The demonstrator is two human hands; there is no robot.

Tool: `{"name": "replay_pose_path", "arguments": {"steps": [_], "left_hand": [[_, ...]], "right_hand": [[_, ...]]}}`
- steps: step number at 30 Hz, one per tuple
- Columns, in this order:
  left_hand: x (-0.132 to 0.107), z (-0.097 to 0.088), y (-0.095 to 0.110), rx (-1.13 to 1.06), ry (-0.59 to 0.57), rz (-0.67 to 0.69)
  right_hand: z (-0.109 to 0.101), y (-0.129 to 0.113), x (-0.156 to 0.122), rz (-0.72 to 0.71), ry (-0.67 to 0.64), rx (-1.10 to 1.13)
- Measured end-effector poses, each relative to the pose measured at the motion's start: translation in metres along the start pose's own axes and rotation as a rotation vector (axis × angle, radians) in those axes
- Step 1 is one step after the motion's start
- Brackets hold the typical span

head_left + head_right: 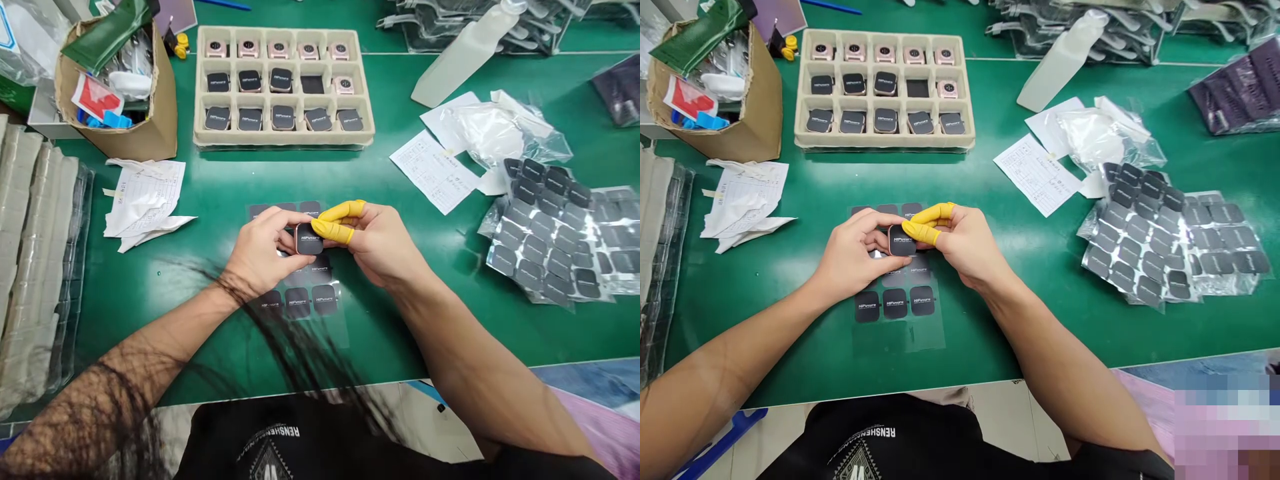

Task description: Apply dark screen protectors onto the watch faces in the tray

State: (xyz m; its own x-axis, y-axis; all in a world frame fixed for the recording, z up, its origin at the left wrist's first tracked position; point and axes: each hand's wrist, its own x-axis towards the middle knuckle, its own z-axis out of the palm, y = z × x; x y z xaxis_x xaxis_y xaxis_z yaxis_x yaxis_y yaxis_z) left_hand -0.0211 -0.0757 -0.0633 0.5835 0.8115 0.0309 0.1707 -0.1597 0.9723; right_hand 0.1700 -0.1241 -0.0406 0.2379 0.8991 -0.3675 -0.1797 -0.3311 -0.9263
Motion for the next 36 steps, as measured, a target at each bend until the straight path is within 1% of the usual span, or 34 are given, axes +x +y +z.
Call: {"name": "replay_pose_path", "arguments": {"steps": [6, 8, 10, 11, 12, 13, 14, 15, 16, 17, 18, 19, 20, 22, 23, 25, 26, 28, 30, 31, 32, 33, 34, 36], "left_hand": [[0.001, 0.001, 0.0, -0.015, 0.009, -0.006], [0.001, 0.0, 0.001, -0.036, 0.014, -0.003], [0.001, 0.0, 0.002, -0.074, 0.024, -0.012], [0.001, 0.0, 0.002, -0.104, 0.031, -0.024], [0.001, -0.001, 0.003, -0.143, 0.038, -0.043], [0.001, -0.001, 0.004, -0.189, 0.042, -0.067], [0.001, -0.001, 0.004, -0.239, 0.042, -0.096], [0.001, -0.002, 0.005, -0.289, 0.037, -0.125], [0.002, -0.002, 0.005, -0.332, 0.026, -0.154], [0.003, -0.002, 0.005, -0.367, 0.017, -0.179], [0.003, -0.002, 0.005, -0.394, 0.014, -0.197], [0.004, -0.002, 0.005, -0.42, 0.016, -0.208], [0.005, -0.002, 0.004, -0.445, 0.022, -0.213], [0.006, -0.003, 0.003, -0.49, 0.032, -0.205], [0.006, -0.003, 0.002, -0.501, 0.034, -0.193], [0.006, -0.003, 0.001, -0.488, 0.035, -0.161], [0.005, -0.003, 0.0, -0.47, 0.036, -0.14], [0.004, -0.003, 0.0, -0.424, 0.033, -0.099], [0.002, -0.003, 0.001, -0.382, 0.055, -0.078], [0.001, -0.002, 0.001, -0.365, 0.077, -0.081], [0.0, -0.002, 0.002, -0.352, 0.101, -0.09], [0.0, -0.001, 0.003, -0.34, 0.118, -0.101], [-0.001, -0.001, 0.003, -0.328, 0.123, -0.109], [-0.002, -0.001, 0.005, -0.291, 0.105, -0.105]], "right_hand": [[0.002, 0.004, 0.0, -0.033, -0.015, -0.035], [0.002, 0.006, 0.0, -0.068, -0.023, -0.074], [-0.001, 0.008, -0.001, -0.148, 0.001, -0.174], [-0.004, 0.009, -0.001, -0.234, 0.035, -0.255], [-0.008, 0.011, 0.0, -0.359, 0.074, -0.356], [-0.012, 0.013, 0.0, -0.514, 0.101, -0.472], [-0.017, 0.014, 0.001, -0.678, 0.094, -0.598], [-0.02, 0.017, 0.002, -0.825, 0.04, -0.729], [-0.023, 0.019, 0.004, -0.932, -0.056, -0.859], [-0.025, 0.021, 0.006, -0.987, -0.162, -0.976], [-0.026, 0.023, 0.008, -0.997, -0.239, -1.069], [-0.025, 0.025, 0.009, -0.982, -0.263, -1.133], [-0.024, 0.026, 0.01, -0.96, -0.233, -1.164], [-0.018, 0.029, 0.009, -0.926, -0.102, -1.121], [-0.014, 0.03, 0.006, -0.911, -0.052, -1.052], [-0.004, 0.033, -0.002, -0.85, -0.016, -0.863], [0.002, 0.035, -0.007, -0.791, -0.016, -0.759], [0.011, 0.037, -0.013, -0.625, -0.016, -0.565], [0.014, 0.033, -0.008, -0.466, -0.015, -0.4], [0.013, 0.027, 0.002, -0.42, -0.003, -0.335], [0.011, 0.018, 0.016, -0.408, 0.025, -0.296], [0.008, 0.006, 0.036, -0.429, 0.068, -0.288], [0.004, -0.008, 0.059, -0.478, 0.124, -0.314], [-0.001, -0.038, 0.111, -0.603, 0.266, -0.474]]}}
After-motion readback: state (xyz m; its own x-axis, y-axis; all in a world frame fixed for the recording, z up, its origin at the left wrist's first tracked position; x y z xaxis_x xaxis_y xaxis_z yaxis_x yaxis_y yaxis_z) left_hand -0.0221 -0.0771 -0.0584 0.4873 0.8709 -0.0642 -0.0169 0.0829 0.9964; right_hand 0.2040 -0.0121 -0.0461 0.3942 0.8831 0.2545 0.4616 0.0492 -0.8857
